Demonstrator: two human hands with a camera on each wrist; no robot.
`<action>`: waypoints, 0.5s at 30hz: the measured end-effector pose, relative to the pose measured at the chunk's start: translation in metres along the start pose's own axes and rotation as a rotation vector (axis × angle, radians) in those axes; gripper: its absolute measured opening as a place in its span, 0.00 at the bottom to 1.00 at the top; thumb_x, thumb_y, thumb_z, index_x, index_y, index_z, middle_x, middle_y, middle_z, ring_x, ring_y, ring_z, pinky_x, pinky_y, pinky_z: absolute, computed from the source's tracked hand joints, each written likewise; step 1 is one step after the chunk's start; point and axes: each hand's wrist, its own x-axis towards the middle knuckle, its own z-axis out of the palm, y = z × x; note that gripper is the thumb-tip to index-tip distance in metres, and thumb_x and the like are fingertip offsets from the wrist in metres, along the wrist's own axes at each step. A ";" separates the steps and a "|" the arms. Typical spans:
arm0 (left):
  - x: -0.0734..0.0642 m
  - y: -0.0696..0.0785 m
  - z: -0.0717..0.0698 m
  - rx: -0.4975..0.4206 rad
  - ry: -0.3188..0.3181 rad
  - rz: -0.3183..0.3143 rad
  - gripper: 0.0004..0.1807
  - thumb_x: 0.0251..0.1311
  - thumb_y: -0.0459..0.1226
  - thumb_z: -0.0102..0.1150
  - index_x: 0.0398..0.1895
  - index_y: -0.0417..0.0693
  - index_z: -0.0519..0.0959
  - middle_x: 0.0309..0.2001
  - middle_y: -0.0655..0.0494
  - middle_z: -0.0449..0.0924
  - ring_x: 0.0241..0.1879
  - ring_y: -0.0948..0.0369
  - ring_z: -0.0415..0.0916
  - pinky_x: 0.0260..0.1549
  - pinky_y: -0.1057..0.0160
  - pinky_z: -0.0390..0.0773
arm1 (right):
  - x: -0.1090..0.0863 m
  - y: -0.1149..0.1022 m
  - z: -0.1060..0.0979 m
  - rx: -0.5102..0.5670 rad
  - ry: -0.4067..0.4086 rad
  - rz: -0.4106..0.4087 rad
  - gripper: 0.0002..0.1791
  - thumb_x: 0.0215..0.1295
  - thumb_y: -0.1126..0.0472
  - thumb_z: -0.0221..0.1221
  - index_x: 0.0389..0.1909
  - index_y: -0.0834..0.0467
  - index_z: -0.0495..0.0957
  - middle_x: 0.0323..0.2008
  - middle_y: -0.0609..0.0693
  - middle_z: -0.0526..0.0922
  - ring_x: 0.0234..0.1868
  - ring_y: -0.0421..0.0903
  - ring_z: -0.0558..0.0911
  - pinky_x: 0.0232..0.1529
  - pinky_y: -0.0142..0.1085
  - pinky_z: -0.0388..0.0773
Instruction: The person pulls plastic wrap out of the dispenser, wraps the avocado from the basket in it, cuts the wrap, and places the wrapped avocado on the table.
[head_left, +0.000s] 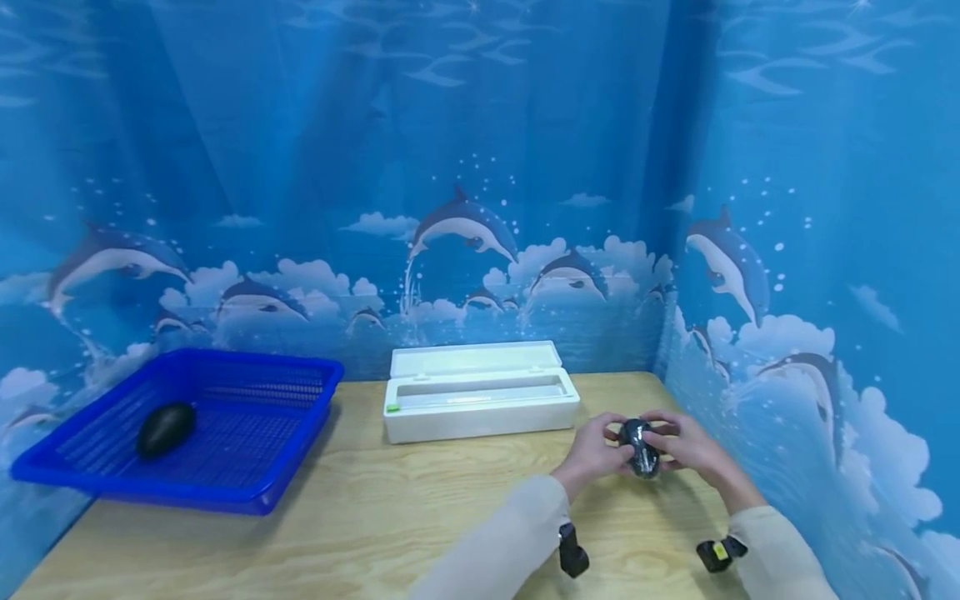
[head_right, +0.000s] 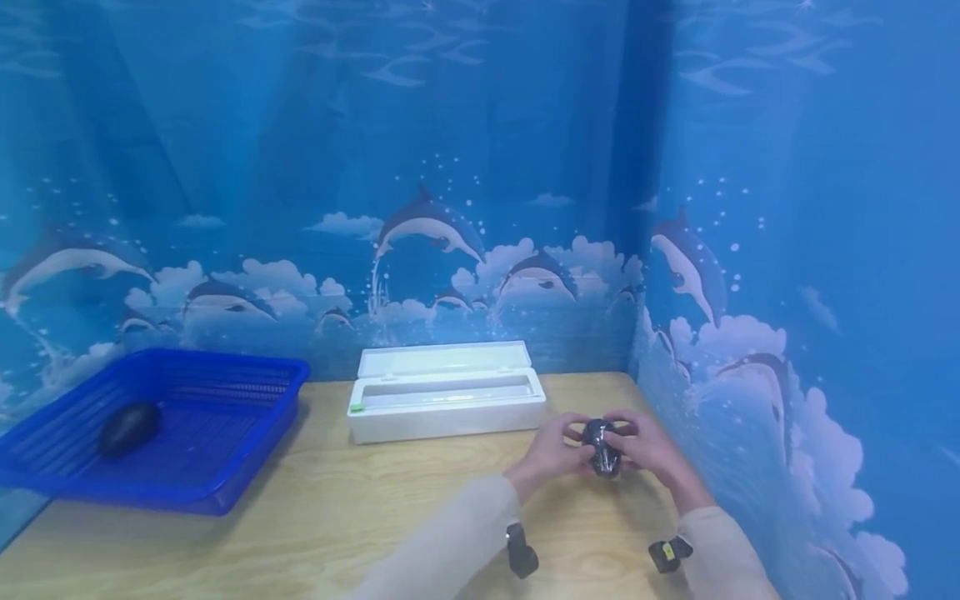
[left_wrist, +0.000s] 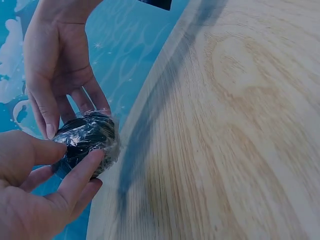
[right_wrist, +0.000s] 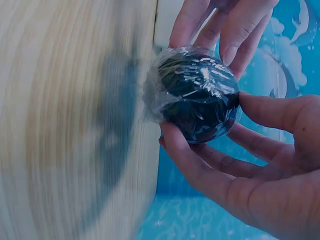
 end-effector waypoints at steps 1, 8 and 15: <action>0.002 0.000 0.003 0.014 0.003 0.002 0.23 0.60 0.24 0.66 0.59 0.45 0.81 0.42 0.47 0.80 0.34 0.61 0.80 0.29 0.62 0.89 | 0.001 0.002 -0.002 -0.010 0.002 0.005 0.25 0.79 0.63 0.52 0.70 0.72 0.64 0.62 0.80 0.73 0.48 0.52 0.85 0.39 0.45 0.89; 0.009 0.000 0.021 0.038 -0.012 0.000 0.22 0.59 0.25 0.68 0.57 0.46 0.81 0.42 0.45 0.81 0.36 0.62 0.79 0.27 0.66 0.87 | 0.003 0.012 -0.014 -0.058 0.014 0.049 0.25 0.79 0.64 0.51 0.71 0.72 0.63 0.63 0.81 0.71 0.49 0.55 0.85 0.39 0.46 0.89; 0.014 -0.008 0.032 0.015 0.008 -0.019 0.21 0.58 0.25 0.69 0.55 0.46 0.82 0.38 0.47 0.81 0.33 0.61 0.80 0.27 0.65 0.87 | 0.005 0.023 -0.018 -0.071 0.014 0.078 0.27 0.79 0.61 0.53 0.72 0.70 0.63 0.62 0.80 0.72 0.42 0.48 0.86 0.36 0.45 0.89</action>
